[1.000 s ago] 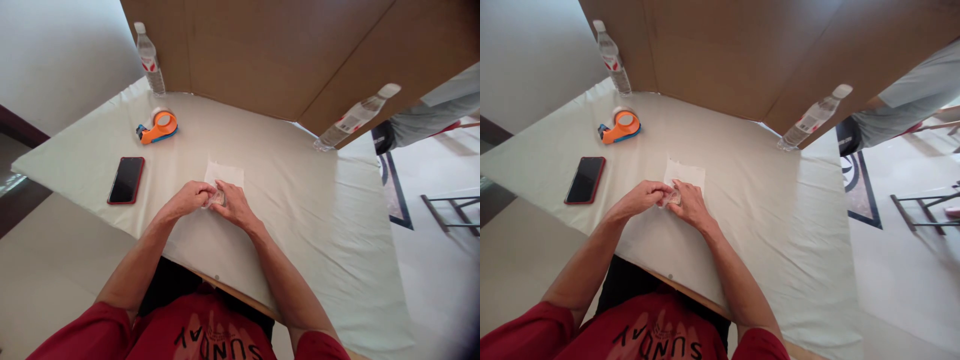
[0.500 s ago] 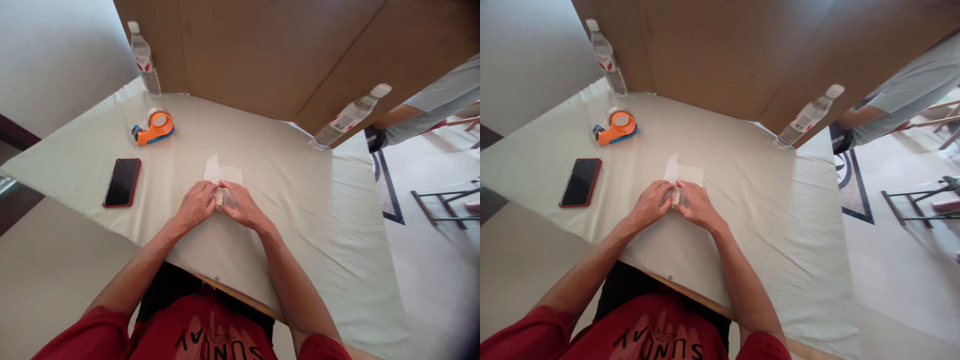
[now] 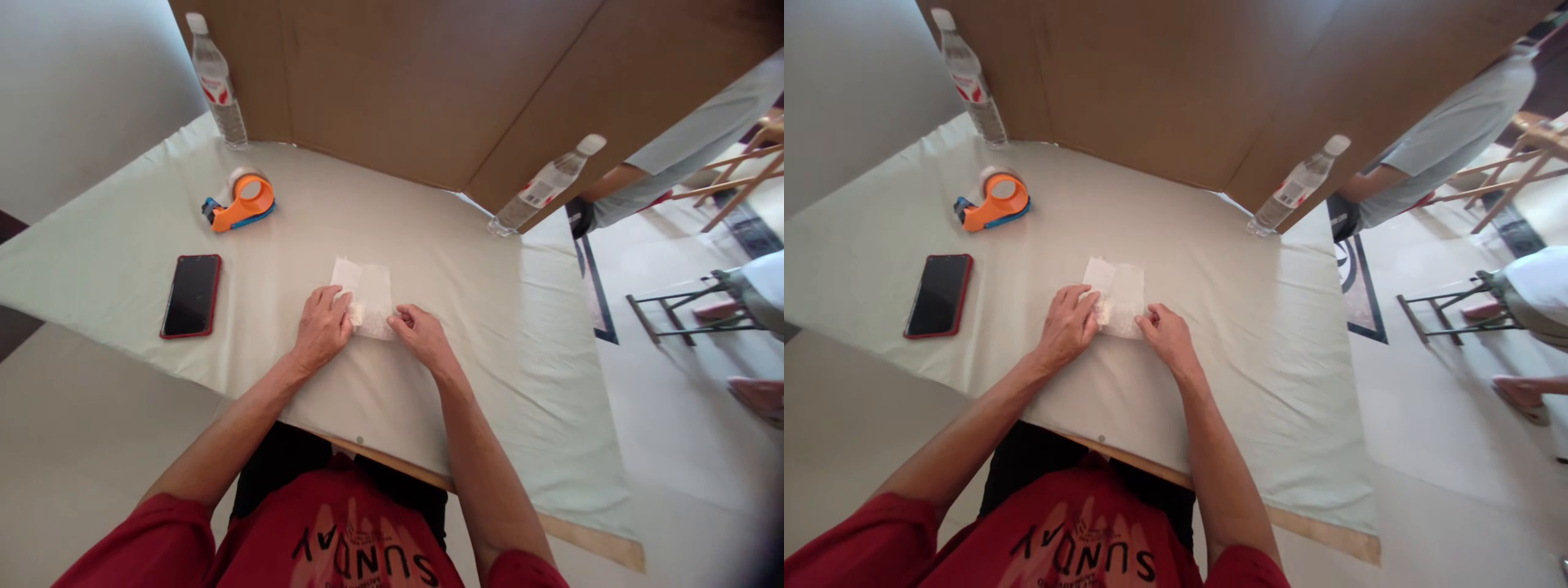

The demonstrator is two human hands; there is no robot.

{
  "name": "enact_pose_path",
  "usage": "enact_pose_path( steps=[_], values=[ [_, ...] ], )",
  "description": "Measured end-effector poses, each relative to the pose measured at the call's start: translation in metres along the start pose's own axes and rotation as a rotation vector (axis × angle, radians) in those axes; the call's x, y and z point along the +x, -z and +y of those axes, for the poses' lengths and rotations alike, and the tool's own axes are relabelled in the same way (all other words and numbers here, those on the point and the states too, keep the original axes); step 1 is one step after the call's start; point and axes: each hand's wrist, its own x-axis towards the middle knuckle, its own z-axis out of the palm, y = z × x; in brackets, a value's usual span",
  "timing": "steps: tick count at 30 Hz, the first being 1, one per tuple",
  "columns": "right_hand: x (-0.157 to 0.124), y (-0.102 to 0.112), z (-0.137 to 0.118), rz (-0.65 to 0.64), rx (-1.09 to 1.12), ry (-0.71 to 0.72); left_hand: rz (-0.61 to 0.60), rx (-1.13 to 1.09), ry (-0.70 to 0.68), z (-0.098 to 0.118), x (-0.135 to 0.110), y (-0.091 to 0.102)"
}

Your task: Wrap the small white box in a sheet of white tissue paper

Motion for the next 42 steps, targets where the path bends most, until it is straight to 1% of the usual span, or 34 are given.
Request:
enact_pose_path(
  steps=[5, 8, 12, 16, 19, 22, 24, 27, 29, 34, 38, 42],
  values=[
    [-0.003, -0.007, -0.013, -0.014, -0.093, -0.017, 0.03, 0.033, 0.057, 0.004, 0.0, 0.005],
    [-0.006, -0.006, -0.015, -0.029, -0.11, -0.09, 0.027, 0.01, 0.081, 0.005, 0.0, 0.007],
    [-0.01, -0.004, -0.019, -0.069, -0.103, -0.157, 0.008, -0.039, 0.112, 0.004, 0.001, 0.004],
    [-0.008, -0.009, -0.024, -0.112, -0.075, -0.157, 0.049, -0.026, 0.09, 0.002, 0.001, -0.001],
    [-0.008, -0.014, -0.024, -0.036, 0.029, -0.093, 0.099, -0.004, 0.049, 0.001, 0.0, -0.003],
    [-0.008, -0.019, -0.024, 0.067, 0.214, -0.058, 0.121, 0.005, 0.031, 0.0, 0.0, -0.004],
    [-0.008, -0.023, -0.024, 0.081, 0.391, -0.097, 0.12, -0.001, 0.024, 0.0, -0.001, -0.004],
    [-0.007, -0.03, -0.022, 0.038, 0.582, -0.158, 0.106, -0.015, 0.018, -0.001, -0.001, -0.004],
    [-0.006, -0.036, -0.022, 0.046, 0.608, -0.132, 0.093, -0.016, 0.025, -0.001, -0.001, -0.004],
    [-0.005, -0.047, -0.023, 0.174, 0.595, 0.004, 0.076, 0.002, 0.038, -0.001, 0.0, -0.003],
    [-0.005, -0.05, -0.028, 0.221, 0.615, 0.068, 0.033, 0.004, 0.062, 0.002, 0.0, -0.002],
    [-0.003, -0.049, -0.035, 0.242, 0.598, 0.107, -0.013, -0.015, 0.074, 0.006, 0.0, -0.001]
  ],
)
